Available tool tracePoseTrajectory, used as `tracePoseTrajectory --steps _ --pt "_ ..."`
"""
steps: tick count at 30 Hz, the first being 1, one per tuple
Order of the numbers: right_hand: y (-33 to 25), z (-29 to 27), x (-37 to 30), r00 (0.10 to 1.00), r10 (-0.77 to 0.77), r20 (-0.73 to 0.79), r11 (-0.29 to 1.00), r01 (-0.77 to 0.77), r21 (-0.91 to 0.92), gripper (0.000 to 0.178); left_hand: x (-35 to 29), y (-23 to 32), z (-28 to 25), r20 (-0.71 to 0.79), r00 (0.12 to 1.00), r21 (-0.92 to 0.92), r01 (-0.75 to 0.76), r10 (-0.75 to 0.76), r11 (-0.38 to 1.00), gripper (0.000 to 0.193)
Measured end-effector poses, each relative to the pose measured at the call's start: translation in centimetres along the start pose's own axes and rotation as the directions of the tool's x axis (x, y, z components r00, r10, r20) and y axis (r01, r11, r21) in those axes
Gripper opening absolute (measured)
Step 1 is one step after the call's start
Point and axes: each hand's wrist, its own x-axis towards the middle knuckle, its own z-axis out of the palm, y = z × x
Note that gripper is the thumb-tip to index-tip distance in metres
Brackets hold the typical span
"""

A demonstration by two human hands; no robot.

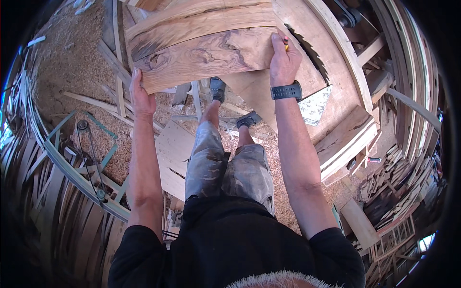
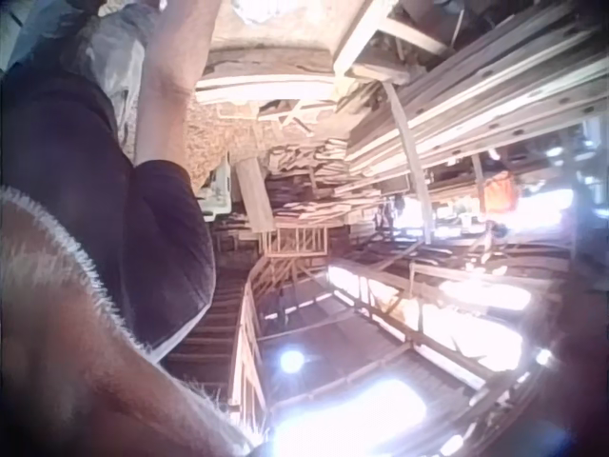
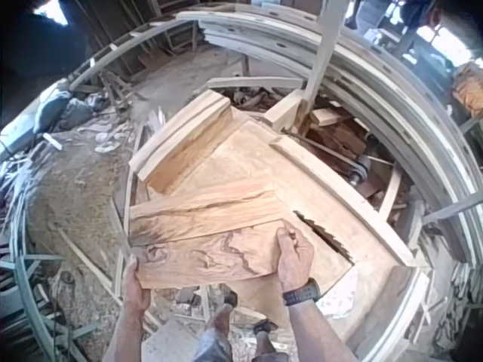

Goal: The person uses a speed square and a pencil to mark lines on a piece of wood while working at a table saw station in a workshop.

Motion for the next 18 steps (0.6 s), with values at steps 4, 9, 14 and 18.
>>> tracePoseTrajectory --steps 4,9,14,18 --pt "-0.4 0.0 -0.1 1.000 0.021 0.009 1.000 -0.021 0.009 0.037 0.1 0.1 -0.4 0.028 0.999 -0.030 0.023 -0.022 0.999 0.041" --pt "-0.5 0.1 -0.1 1.000 0.021 0.010 0.997 -0.022 0.079 0.032 -0.1 -0.3 -0.1 -0.031 0.999 -0.014 0.006 -0.007 1.000 0.044" --pt "-1.0 0.2 0.0 0.999 0.038 0.036 0.990 -0.042 0.137 0.029 0.2 -0.6 -0.5 -0.099 0.995 0.023 -0.005 0.007 1.000 0.058" --pt "-1.2 0.4 0.0 0.999 0.041 0.032 0.988 -0.045 0.151 0.028 0.5 -0.8 -1.0 -0.101 0.994 0.044 -0.023 0.028 0.999 0.064"
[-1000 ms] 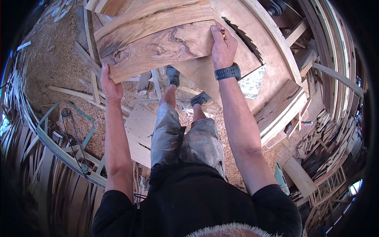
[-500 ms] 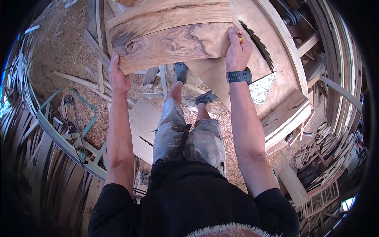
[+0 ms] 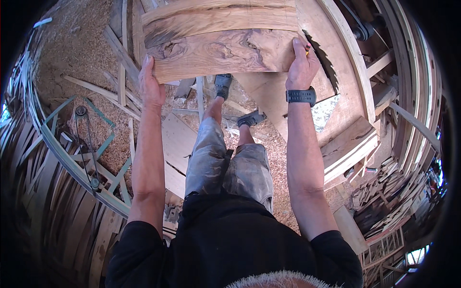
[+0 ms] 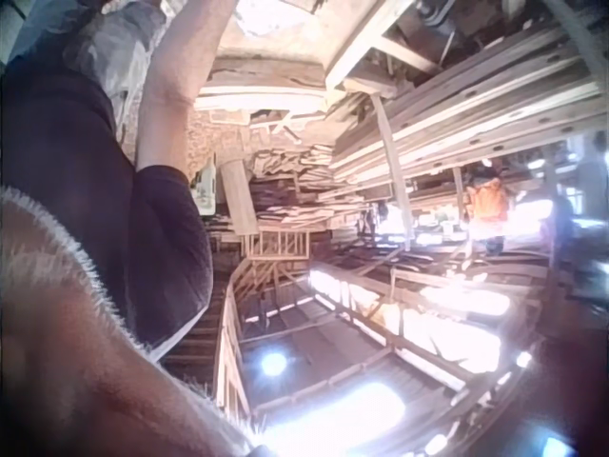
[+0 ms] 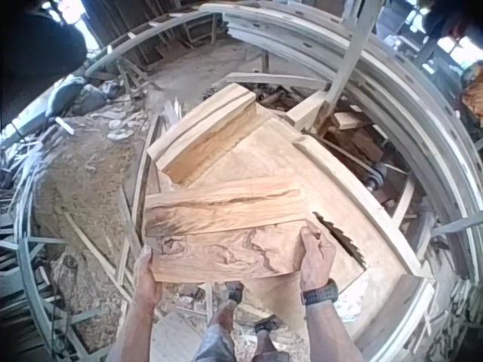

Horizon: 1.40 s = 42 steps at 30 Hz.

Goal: The person uses a speed square and a pencil to mark lines on a piece of wood while working at a table saw station in a workshop.

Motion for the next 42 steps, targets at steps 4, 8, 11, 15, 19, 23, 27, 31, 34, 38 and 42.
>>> tracePoseTrajectory --steps 4,8,11,15,19,23,27,31,34,38,42 --pt "0.0 -0.1 -0.1 1.000 0.009 -0.012 1.000 -0.009 -0.027 0.029 -0.1 0.3 0.0 0.022 1.000 0.030 0.010 -0.010 1.000 0.065" --pt "0.8 0.0 0.4 0.997 -0.071 -0.006 0.997 0.071 -0.036 0.032 -0.6 0.6 1.0 0.015 1.000 0.017 0.009 -0.010 1.000 0.065" --pt "0.7 0.3 0.3 0.994 -0.106 -0.021 0.994 0.106 -0.023 0.035 -0.3 1.0 0.6 0.074 0.997 0.032 -0.005 0.003 0.999 0.066" --pt "0.7 -0.4 0.4 0.999 -0.038 0.003 0.997 0.038 -0.068 0.040 -1.1 1.7 2.0 0.027 1.000 0.096 -0.010 0.007 0.995 0.063" --pt "0.0 -1.7 0.6 0.986 -0.167 -0.016 0.970 0.162 -0.179 0.040 -1.3 2.1 2.5 -0.010 0.999 0.201 -0.035 0.038 0.979 0.058" --pt "-2.1 -7.9 -2.9 0.974 -0.222 -0.049 0.849 0.169 -0.501 0.041 -2.0 3.2 2.7 0.019 0.998 0.243 -0.070 0.067 0.968 0.057" --pt "-0.8 -18.2 -8.0 0.941 -0.240 -0.240 0.377 -0.137 -0.916 0.061 -1.5 3.6 2.6 0.068 0.997 0.266 -0.060 0.043 0.962 0.057" --pt "0.3 -21.5 -10.2 0.918 -0.093 -0.386 0.236 -0.356 -0.904 0.076 -0.2 3.2 1.3 0.084 0.995 0.290 -0.079 0.056 0.954 0.061" --pt "0.5 -21.9 -10.3 0.937 0.071 -0.342 0.245 -0.349 -0.905 0.081 0.1 2.9 1.1 0.122 0.990 0.318 -0.109 0.073 0.942 0.065" --pt "1.4 -22.8 -10.5 0.954 0.020 -0.300 0.293 -0.292 -0.910 0.084 -0.2 2.5 1.6 0.099 0.993 0.275 -0.096 0.071 0.957 0.070" --pt "1.6 -22.8 -10.5 0.956 0.006 -0.294 0.315 -0.280 -0.907 0.085 -0.3 2.7 1.5 0.084 0.995 0.250 -0.069 0.050 0.966 0.070"
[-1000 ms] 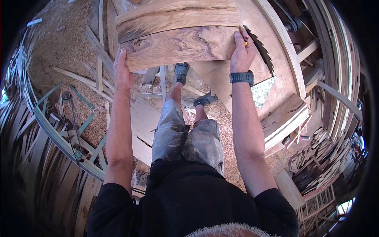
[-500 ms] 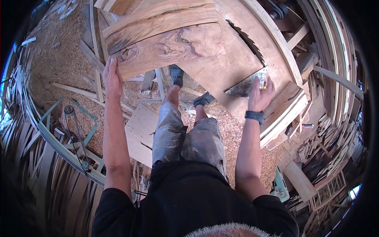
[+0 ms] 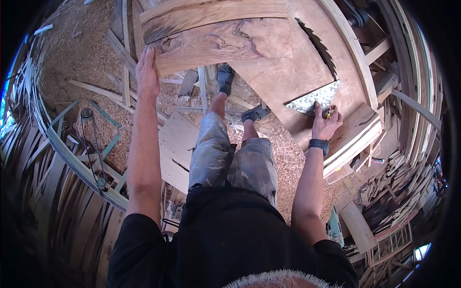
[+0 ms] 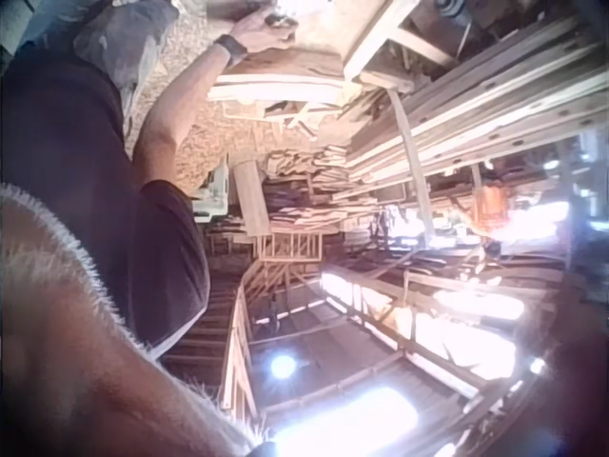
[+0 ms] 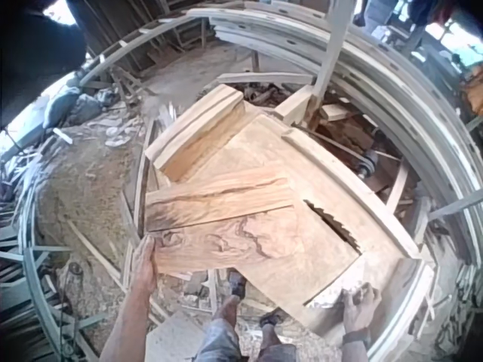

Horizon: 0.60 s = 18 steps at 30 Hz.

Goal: The person uses a speed square and a pencil to mark lines on a piece of wood while working at a table saw station in a workshop.

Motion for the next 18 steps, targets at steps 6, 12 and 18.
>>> tracePoseTrajectory --steps 6,12,18 --pt "0.7 0.4 0.0 0.999 -0.042 -0.026 0.998 0.043 0.047 0.084 -0.4 0.2 0.7 0.021 1.000 -0.046 0.006 -0.005 0.999 0.067" --pt "-0.3 -0.2 -0.5 1.000 0.009 -0.011 1.000 -0.009 0.024 0.079 -0.1 -0.9 0.1 0.060 0.986 -0.096 0.160 -0.155 0.982 0.054" --pt "-6.7 -0.1 -1.8 0.985 -0.161 -0.057 0.902 0.171 0.397 0.059 -0.5 0.0 -0.1 0.194 0.953 -0.070 0.250 -0.232 0.966 0.054"
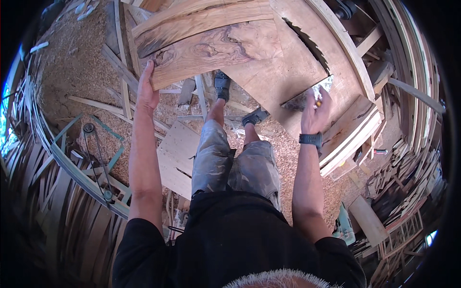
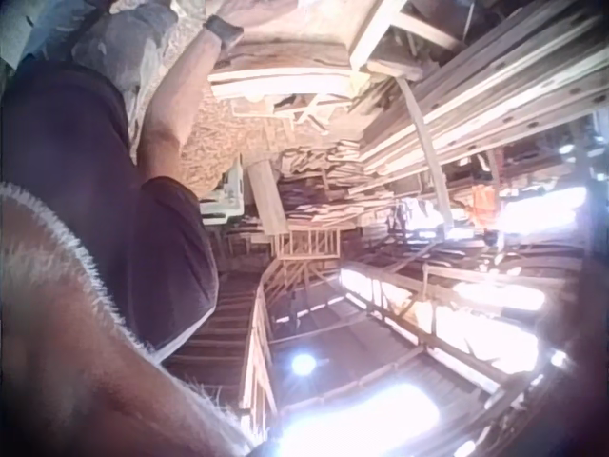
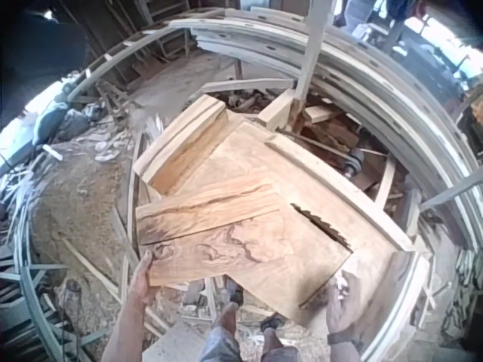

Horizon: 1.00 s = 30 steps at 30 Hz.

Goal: The person uses a speed square and a pencil to mark lines on a piece of wood while working at a table saw station in a workshop.

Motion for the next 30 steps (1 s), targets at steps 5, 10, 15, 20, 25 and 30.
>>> tracePoseTrajectory --steps 5,10,15,20,25,30 --pt "-7.5 4.1 0.6 0.882 0.177 0.437 0.764 -0.403 0.504 0.060 -3.5 -0.1 1.1 -0.048 0.997 0.018 0.055 -0.054 0.998 0.056" --pt "-10.0 6.4 1.1 0.692 0.330 0.643 0.422 -0.717 0.555 0.084 -7.2 -0.2 2.5 -0.045 0.983 -0.006 0.180 -0.180 0.984 0.057" --pt "-13.2 7.9 -0.6 0.783 0.319 0.534 0.521 -0.616 0.591 0.096 -8.9 -1.4 2.4 -0.012 0.957 -0.060 0.289 -0.291 0.955 0.057" --pt "-11.4 8.6 -0.8 0.715 0.310 0.626 0.295 -0.699 0.652 0.033 -10.1 -4.3 0.2 -0.038 0.982 -0.022 0.182 -0.183 0.983 0.063" --pt "-4.0 7.4 -3.3 0.737 0.019 0.676 0.021 -0.676 0.736 0.047 -13.1 -4.1 3.1 0.101 0.982 0.011 -0.159 0.157 0.987 0.090" --pt "-5.9 6.5 -2.5 0.778 0.141 0.612 -0.389 -0.525 0.757 0.104 -17.9 -0.2 5.4 0.320 0.872 0.600 -0.490 0.372 0.632 0.113"
